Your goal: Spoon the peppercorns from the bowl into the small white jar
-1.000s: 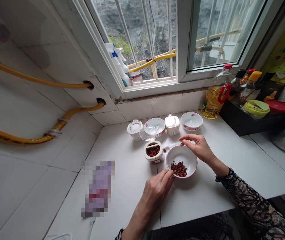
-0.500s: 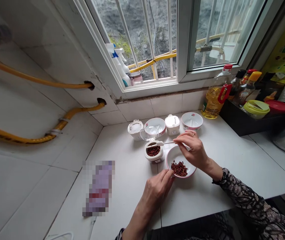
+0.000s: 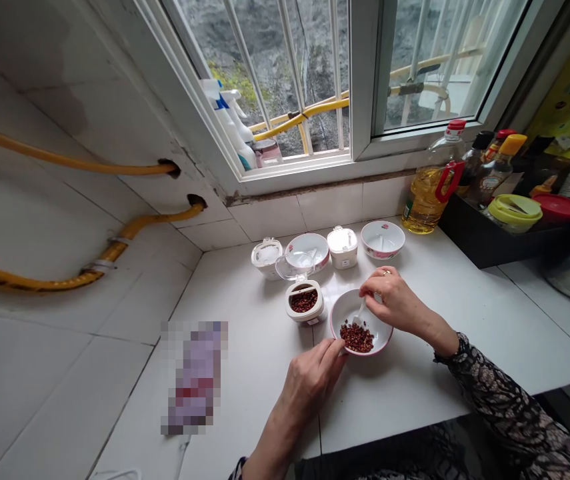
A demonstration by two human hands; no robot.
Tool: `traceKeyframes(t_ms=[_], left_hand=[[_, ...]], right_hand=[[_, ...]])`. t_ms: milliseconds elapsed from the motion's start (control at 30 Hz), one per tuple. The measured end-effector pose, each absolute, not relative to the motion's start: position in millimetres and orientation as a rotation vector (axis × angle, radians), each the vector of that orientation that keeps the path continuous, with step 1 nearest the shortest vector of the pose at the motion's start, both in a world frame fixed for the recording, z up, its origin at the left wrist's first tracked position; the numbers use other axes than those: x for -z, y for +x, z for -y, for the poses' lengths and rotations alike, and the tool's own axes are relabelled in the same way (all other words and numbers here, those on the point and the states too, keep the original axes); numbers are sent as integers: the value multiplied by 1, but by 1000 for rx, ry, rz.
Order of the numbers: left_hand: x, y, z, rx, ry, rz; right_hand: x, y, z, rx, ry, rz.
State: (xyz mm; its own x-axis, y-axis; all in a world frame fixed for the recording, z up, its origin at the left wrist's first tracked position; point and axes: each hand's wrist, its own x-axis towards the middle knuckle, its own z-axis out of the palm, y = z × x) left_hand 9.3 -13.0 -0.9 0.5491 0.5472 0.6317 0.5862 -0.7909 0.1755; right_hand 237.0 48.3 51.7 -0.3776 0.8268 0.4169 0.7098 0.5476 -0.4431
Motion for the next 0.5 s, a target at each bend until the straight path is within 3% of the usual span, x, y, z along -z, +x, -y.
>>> traceKeyframes(t_ms=[500], left_hand=[[2,9,13,1077,-2721,989]], right_hand=[[-52,235,-50,-560,-1318,1829]])
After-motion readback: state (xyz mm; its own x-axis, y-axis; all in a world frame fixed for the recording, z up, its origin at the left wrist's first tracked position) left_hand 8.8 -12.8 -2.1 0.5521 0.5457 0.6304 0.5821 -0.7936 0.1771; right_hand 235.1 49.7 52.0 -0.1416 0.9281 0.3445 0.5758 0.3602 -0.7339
